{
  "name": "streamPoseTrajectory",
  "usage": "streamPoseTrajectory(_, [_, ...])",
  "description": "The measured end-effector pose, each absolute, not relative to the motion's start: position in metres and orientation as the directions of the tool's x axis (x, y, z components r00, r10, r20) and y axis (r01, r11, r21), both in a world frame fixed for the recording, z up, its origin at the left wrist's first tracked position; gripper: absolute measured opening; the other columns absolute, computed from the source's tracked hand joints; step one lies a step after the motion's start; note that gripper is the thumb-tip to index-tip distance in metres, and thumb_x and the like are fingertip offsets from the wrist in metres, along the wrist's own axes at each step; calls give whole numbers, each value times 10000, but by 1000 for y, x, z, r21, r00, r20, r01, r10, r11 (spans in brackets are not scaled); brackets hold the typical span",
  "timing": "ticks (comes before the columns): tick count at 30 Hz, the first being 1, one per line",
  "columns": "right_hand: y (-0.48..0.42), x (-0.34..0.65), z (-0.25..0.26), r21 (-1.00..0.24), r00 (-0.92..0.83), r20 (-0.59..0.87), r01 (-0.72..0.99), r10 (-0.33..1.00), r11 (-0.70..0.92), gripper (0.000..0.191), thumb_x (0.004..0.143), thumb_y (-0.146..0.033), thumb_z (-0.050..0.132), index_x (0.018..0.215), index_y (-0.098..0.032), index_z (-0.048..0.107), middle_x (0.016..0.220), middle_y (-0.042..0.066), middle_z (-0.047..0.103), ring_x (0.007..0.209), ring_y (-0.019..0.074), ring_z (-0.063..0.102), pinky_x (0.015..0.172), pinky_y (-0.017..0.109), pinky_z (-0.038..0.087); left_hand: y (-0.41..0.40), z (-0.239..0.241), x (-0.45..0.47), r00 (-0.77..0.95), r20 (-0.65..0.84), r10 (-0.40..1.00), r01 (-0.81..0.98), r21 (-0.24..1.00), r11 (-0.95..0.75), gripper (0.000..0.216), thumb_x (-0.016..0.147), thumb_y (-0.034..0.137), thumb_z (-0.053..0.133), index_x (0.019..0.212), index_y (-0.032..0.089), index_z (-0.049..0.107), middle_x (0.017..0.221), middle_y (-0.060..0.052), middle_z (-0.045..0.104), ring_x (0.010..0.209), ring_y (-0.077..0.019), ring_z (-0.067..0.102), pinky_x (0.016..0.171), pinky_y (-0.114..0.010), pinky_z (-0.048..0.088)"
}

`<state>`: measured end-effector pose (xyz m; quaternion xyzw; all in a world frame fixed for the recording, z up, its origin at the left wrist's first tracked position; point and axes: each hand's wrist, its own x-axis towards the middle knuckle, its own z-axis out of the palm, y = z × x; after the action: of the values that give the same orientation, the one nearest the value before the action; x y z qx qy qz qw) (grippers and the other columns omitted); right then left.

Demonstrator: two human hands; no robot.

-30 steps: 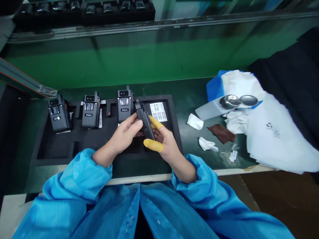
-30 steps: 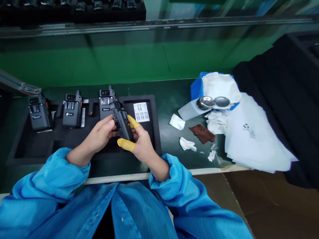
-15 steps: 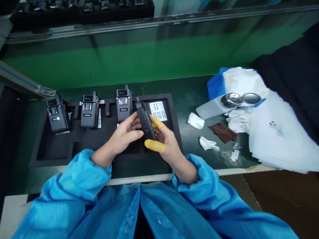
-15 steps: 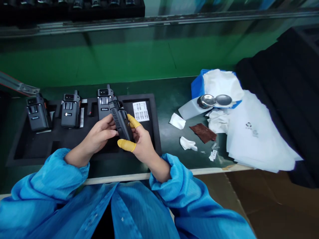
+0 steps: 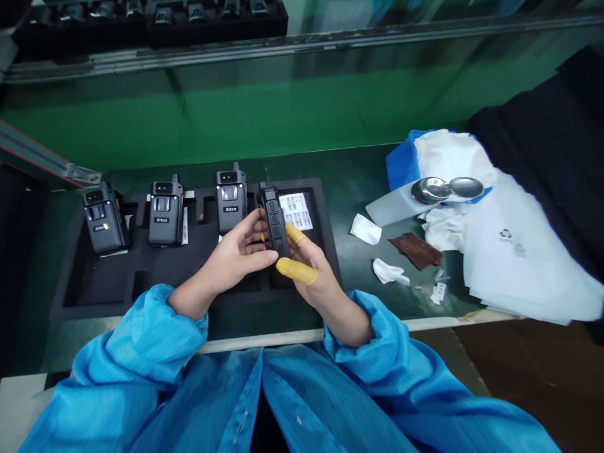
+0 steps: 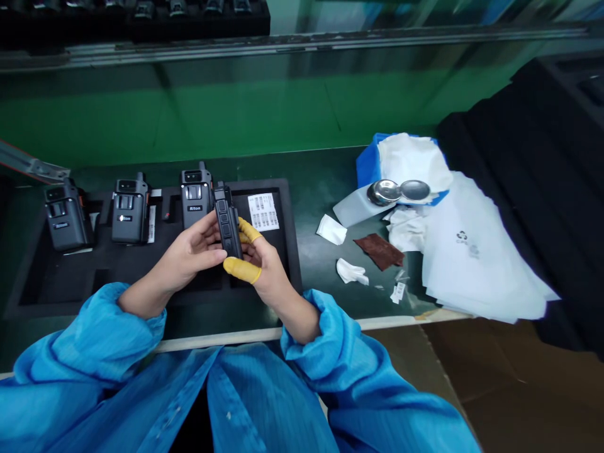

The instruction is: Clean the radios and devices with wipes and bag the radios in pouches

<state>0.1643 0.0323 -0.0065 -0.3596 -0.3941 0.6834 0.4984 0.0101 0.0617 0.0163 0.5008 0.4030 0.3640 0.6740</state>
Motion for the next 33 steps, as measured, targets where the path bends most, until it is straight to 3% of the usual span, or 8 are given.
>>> streamPoseTrajectory(7, [32, 164, -5, -915, -207, -63, -377, 976, -139, 558, 721, -453, 690, 1225, -252, 559, 1280, 43, 598, 1181, 244, 551, 1018, 434, 451, 62, 16, 11, 424, -150, 893, -69, 978, 197, 738, 683, 329, 734, 1347, 212, 434, 1215, -104, 600, 1114, -259, 575, 920, -407, 474])
streamPoseTrajectory(11, [32, 162, -5, -926, -149, -97, -350, 984, -144, 690, 643, -425, 760, 1266, -257, 514, 1204, 49, 633, 1102, 235, 595, 952, 418, 500, 60, 13, 9, 383, -149, 912, -89, 976, 197, 799, 676, 295, 720, 1396, 236, 378, 1333, -111, 535, 1169, -266, 548, 978, -434, 447])
streamPoseTrajectory(14, [36, 163, -2, -963, 28, -114, -249, 993, -104, 875, 541, -418, 820, 1317, -239, 455, 1176, 68, 630, 1051, 227, 613, 931, 400, 516, 60, 10, 8, 291, -152, 944, -107, 976, 190, 844, 667, 266, 696, 1424, 240, 324, 1408, -130, 469, 1190, -271, 540, 1006, -462, 424])
streamPoseTrajectory(19, [57, 177, 9, -989, 241, -46, 126, 969, -78, 928, 571, -484, 773, 1359, -140, 422, 1209, 145, 580, 1016, 253, 622, 922, 428, 513, 62, 7, 8, 254, -133, 958, -12, 990, 141, 746, 706, 265, 641, 1393, 209, 354, 1346, -143, 516, 1121, -246, 591, 983, -466, 449])
streamPoseTrajectory(22, [69, 179, 17, -839, 246, 52, 536, 968, -91, 806, 646, -430, 747, 1336, -114, 474, 1184, 166, 585, 1080, 299, 587, 954, 462, 478, 56, 10, 10, 247, -54, 967, 158, 987, 14, 625, 748, 255, 585, 1348, 193, 417, 1260, -123, 560, 1069, -221, 605, 950, -439, 477])
streamPoseTrajectory(24, [73, 175, 21, -667, 206, 70, 737, 976, -108, 722, 696, -375, 727, 1315, -78, 502, 1138, 183, 603, 1099, 324, 573, 966, 470, 461, 47, 13, 12, 315, 29, 949, 350, 925, -145, 494, 781, 237, 550, 1271, 187, 508, 1153, -100, 596, 1019, -207, 606, 926, -417, 491])
streamPoseTrajectory(27, [73, 168, 22, -523, 152, 51, 846, 987, -104, 630, 769, -319, 675, 1309, -44, 505, 1130, 208, 604, 1081, 330, 586, 958, 463, 468, 30, 18, 15, 488, 119, 865, 569, 708, -418, 326, 827, 245, 533, 1136, 177, 613, 1003, -84, 605, 958, -220, 586, 887, -415, 508])
streamPoseTrajectory(33, [51, 181, 20, -585, 36, 137, 809, 990, 52, 481, 845, -301, 559, 1268, -72, 556, 1234, 224, 588, 1181, 338, 546, 1020, 504, 435, 13, 13, 16, 632, 109, 767, 690, 373, -621, 373, 804, 290, 630, 1128, 105, 612, 1107, -163, 579, 1082, -324, 527, 894, -503, 496])
